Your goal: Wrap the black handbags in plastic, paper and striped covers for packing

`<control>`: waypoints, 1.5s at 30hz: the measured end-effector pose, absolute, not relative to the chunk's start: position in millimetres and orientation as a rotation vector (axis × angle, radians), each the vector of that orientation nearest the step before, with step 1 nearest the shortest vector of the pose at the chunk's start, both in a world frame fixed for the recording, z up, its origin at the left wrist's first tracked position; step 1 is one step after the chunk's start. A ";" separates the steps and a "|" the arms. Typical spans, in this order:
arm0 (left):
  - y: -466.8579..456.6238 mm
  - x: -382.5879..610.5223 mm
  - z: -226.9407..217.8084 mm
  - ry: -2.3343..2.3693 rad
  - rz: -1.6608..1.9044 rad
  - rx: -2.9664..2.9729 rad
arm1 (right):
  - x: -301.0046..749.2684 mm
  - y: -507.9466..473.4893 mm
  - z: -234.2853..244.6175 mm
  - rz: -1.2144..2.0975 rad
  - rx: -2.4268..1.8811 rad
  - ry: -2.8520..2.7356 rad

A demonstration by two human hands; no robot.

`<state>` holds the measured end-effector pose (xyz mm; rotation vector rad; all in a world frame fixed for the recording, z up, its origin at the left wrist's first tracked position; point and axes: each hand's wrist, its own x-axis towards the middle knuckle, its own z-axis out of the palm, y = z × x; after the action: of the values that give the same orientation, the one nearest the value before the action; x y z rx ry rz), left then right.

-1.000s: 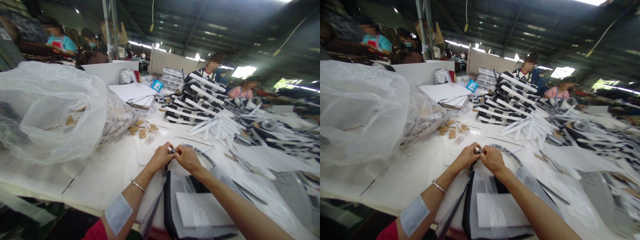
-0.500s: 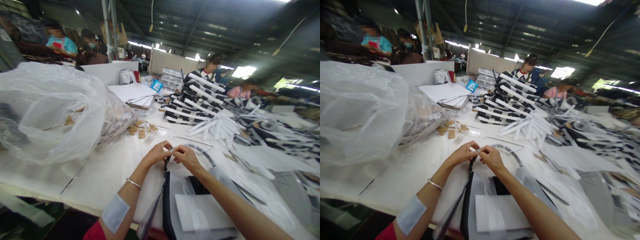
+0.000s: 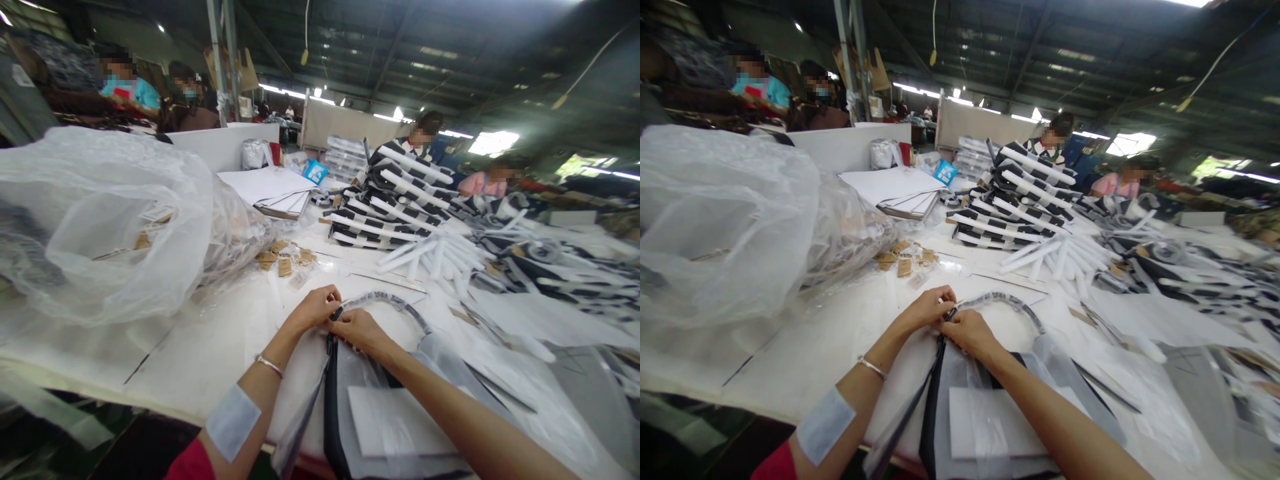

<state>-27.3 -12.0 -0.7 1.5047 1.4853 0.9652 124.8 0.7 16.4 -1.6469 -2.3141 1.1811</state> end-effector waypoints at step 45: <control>-27.3 -15.7 1.6 1.490 0.769 1.941 | 170.3 12.7 23.4 1.161 -1.537 -2.152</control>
<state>-15.7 -27.3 1.6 1.9409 1.4903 0.7693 170.3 12.7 23.4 -1.5367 -2.1518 1.1605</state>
